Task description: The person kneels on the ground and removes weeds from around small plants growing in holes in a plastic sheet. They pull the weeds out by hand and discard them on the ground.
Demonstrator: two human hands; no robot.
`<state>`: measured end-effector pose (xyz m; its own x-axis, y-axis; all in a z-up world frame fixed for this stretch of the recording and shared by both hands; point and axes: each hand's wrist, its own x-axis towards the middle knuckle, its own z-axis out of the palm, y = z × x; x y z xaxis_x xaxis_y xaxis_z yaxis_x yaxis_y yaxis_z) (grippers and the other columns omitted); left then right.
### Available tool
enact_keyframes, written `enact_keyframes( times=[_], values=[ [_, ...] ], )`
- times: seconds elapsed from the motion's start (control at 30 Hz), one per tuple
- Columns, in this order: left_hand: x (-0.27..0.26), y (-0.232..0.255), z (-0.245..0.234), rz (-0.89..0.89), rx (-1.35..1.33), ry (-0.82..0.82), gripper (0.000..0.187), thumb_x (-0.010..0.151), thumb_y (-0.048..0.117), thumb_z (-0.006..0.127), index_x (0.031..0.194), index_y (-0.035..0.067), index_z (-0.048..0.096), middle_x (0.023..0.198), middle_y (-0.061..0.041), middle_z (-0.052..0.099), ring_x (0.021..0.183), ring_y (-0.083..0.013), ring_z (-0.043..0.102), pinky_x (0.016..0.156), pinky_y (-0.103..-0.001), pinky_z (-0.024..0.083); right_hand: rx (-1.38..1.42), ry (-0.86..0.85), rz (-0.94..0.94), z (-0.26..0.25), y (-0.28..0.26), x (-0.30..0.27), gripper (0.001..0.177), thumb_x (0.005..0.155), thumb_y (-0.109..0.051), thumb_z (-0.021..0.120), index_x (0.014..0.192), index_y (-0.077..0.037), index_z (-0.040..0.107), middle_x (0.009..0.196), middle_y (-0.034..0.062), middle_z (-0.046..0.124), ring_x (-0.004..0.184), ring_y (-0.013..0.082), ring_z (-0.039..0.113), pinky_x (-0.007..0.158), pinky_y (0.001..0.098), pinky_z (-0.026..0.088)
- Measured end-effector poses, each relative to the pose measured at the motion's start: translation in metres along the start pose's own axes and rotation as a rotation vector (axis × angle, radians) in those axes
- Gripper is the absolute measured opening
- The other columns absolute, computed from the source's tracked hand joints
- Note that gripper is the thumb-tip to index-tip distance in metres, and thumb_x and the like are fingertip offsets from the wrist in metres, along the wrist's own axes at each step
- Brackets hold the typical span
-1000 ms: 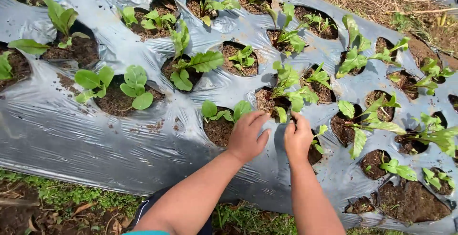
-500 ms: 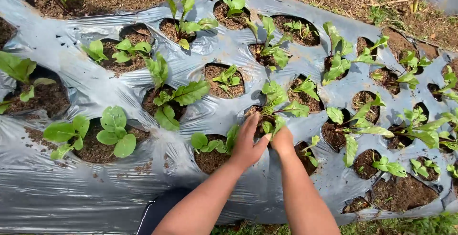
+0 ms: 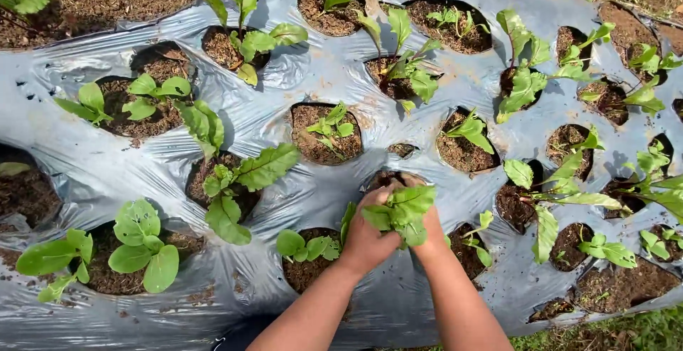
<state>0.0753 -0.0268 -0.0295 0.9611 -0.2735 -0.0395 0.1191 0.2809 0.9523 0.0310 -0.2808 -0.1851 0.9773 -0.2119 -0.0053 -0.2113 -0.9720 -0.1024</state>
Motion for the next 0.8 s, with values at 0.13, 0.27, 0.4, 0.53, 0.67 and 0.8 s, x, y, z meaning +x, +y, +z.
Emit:
enact_keyframes(
  times=[0.13,0.27,0.4,0.53,0.67,0.8],
  values=[
    [-0.009,-0.020,-0.014,0.177,0.190,-0.089,0.060,0.087,0.013,0.078,0.142,0.015,0.055,0.143,-0.011,0.054,0.143,-0.0449,0.042,0.114,-0.067,0.040,-0.062,0.051,-0.101,0.011,-0.014,0.017,0.042,0.099,-0.051,0.056,0.125,-0.021,0.067,0.124,0.0120,0.065,0.118,0.0321,0.060,0.099,0.0451,0.047],
    [-0.011,-0.033,-0.014,0.178,0.143,-0.057,0.056,0.093,0.015,0.070,0.145,0.014,0.051,0.145,-0.011,0.051,0.144,-0.0438,0.039,0.115,-0.069,0.040,0.056,0.061,-0.193,0.118,0.103,0.009,0.052,0.098,-0.053,0.056,0.135,-0.016,0.060,0.135,0.0131,0.059,0.127,0.0322,0.053,0.112,0.0436,0.038],
    [-0.010,-0.023,-0.020,0.212,0.125,0.009,0.056,0.093,0.009,0.068,0.146,0.012,0.048,0.146,-0.011,0.049,0.142,-0.0423,0.043,0.116,-0.065,0.042,0.162,-0.068,0.208,0.196,0.086,0.042,0.070,0.086,-0.072,0.062,0.144,-0.032,0.063,0.142,-0.0027,0.063,0.142,0.0140,0.044,0.132,0.0437,0.006],
    [-0.005,-0.001,-0.016,0.212,0.201,0.126,0.045,0.090,0.007,0.073,0.133,0.013,0.059,0.135,-0.011,0.051,0.122,-0.0389,0.059,0.099,-0.057,0.055,-0.268,-0.055,0.171,0.141,0.042,0.061,0.071,0.079,-0.055,0.071,0.142,-0.024,0.064,0.133,-0.0053,0.064,0.133,0.0100,0.052,0.124,0.0337,0.030],
    [-0.007,-0.004,-0.015,0.144,0.200,0.173,0.038,0.089,0.008,0.074,0.125,0.012,0.064,0.121,-0.009,0.046,0.104,-0.0363,0.061,0.083,-0.047,0.058,0.183,-0.695,0.040,0.062,0.003,0.080,0.034,0.094,-0.057,0.059,0.097,-0.027,0.074,0.098,0.0005,0.076,0.092,0.0312,0.069,0.093,0.0513,0.048],
    [-0.009,-0.042,-0.013,0.114,0.233,0.234,0.036,0.082,0.014,0.075,0.117,0.015,0.070,0.107,-0.007,0.051,0.089,-0.0280,0.061,0.068,-0.035,0.052,-0.096,-0.659,-0.205,0.014,-0.028,0.078,0.021,0.091,-0.050,0.059,0.108,-0.039,0.065,0.099,-0.0105,0.073,0.101,0.0204,0.073,0.091,0.0434,0.056]
  ],
)
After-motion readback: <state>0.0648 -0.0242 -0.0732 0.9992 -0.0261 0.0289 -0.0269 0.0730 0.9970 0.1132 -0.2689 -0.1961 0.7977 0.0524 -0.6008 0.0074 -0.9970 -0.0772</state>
